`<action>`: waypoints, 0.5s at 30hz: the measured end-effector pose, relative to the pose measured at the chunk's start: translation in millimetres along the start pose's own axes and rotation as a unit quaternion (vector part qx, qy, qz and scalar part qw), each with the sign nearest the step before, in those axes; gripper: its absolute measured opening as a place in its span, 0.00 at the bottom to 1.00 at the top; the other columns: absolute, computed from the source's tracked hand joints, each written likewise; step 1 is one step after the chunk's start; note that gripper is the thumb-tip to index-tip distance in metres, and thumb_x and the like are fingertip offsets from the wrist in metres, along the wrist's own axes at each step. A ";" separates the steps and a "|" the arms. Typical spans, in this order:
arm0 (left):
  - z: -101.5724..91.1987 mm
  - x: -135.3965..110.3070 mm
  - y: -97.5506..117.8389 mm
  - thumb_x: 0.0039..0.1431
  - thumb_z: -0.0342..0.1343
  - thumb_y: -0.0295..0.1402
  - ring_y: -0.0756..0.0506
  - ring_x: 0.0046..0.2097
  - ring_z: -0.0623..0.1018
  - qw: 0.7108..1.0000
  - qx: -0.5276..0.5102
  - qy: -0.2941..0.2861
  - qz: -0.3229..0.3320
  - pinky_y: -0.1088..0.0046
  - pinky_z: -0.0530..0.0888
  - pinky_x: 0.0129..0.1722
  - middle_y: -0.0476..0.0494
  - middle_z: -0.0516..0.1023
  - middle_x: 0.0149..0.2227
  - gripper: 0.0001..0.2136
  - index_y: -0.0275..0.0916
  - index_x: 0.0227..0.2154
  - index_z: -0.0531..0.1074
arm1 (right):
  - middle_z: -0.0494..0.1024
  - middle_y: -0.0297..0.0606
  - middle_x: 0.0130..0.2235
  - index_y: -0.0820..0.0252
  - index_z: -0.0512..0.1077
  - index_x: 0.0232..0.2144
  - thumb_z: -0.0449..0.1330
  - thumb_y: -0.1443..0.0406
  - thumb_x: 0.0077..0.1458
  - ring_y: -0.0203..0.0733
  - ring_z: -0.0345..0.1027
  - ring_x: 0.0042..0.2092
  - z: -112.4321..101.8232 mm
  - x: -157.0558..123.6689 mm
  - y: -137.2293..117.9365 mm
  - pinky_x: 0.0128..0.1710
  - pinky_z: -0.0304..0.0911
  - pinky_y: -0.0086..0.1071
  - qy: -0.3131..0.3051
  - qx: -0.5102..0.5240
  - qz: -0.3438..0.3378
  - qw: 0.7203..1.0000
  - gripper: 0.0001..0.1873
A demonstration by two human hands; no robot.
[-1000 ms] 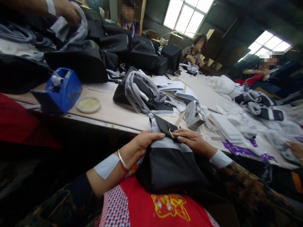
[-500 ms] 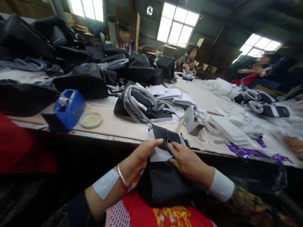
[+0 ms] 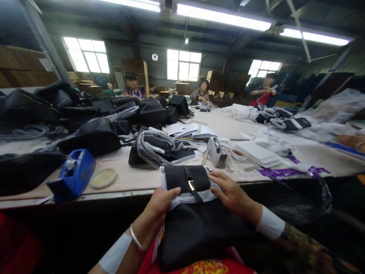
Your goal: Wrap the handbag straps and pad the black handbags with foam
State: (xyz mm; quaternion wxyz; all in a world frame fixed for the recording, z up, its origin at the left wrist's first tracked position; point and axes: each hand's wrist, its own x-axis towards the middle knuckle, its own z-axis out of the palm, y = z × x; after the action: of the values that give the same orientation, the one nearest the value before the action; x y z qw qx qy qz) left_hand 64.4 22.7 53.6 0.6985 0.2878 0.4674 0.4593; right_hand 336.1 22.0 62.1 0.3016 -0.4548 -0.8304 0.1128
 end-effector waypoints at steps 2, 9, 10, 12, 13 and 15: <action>-3.3 -13.0 15.4 0.39 0.72 0.32 0.37 0.38 0.84 1.000 0.015 -0.004 0.019 0.64 0.79 0.38 0.35 0.84 0.41 0.24 0.33 0.43 0.78 | 0.74 0.51 0.55 0.60 0.74 0.54 0.55 0.56 0.66 0.53 0.68 0.58 -10.4 -10.5 10.7 0.59 0.65 0.51 0.069 0.018 0.043 0.997 0.21; -7.8 -40.7 93.1 0.36 0.74 0.36 0.41 0.31 0.82 0.974 0.122 0.085 0.168 0.68 0.79 0.31 0.39 0.85 0.33 0.24 0.32 0.39 0.80 | 0.81 0.47 0.46 0.57 0.81 0.42 0.56 0.52 0.64 0.52 0.76 0.49 3.8 -40.5 27.0 0.52 0.72 0.48 0.140 0.077 0.115 0.980 0.19; -7.7 -40.6 104.2 0.36 0.74 0.37 0.41 0.31 0.82 0.971 0.123 0.090 0.185 0.68 0.79 0.31 0.39 0.85 0.33 0.24 0.32 0.39 0.80 | 0.81 0.47 0.46 0.57 0.81 0.41 0.56 0.52 0.64 0.52 0.76 0.49 9.0 -41.4 26.7 0.51 0.73 0.47 0.135 0.082 0.114 0.981 0.19; -7.3 -37.2 124.9 0.36 0.74 0.37 0.40 0.29 0.82 0.966 0.118 0.097 0.209 0.68 0.79 0.29 0.38 0.84 0.32 0.24 0.32 0.39 0.79 | 0.81 0.47 0.46 0.57 0.81 0.41 0.56 0.53 0.64 0.53 0.76 0.48 18.5 -40.1 25.6 0.51 0.73 0.47 0.126 0.084 0.110 0.982 0.18; -7.2 -33.8 134.3 0.36 0.74 0.37 0.41 0.28 0.82 0.964 0.118 0.101 0.218 0.68 0.78 0.27 0.38 0.84 0.31 0.24 0.32 0.39 0.79 | 0.81 0.47 0.46 0.57 0.81 0.41 0.56 0.54 0.64 0.53 0.76 0.49 22.5 -38.2 25.0 0.51 0.73 0.47 0.118 0.083 0.106 0.984 0.18; -7.3 -23.5 151.4 0.36 0.74 0.36 0.42 0.25 0.80 0.959 0.117 0.108 0.234 0.68 0.78 0.25 0.39 0.84 0.29 0.24 0.31 0.38 0.79 | 0.80 0.47 0.46 0.56 0.81 0.40 0.55 0.56 0.64 0.53 0.76 0.48 29.3 -33.3 24.6 0.51 0.74 0.46 0.102 0.078 0.093 0.987 0.16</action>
State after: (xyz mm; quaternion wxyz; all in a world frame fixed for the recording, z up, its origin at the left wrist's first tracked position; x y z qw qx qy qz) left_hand -2.0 63.6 185.7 0.4787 0.4170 0.5100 0.5804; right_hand 348.8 10.9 14.2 0.4078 -0.5139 -0.7381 0.1574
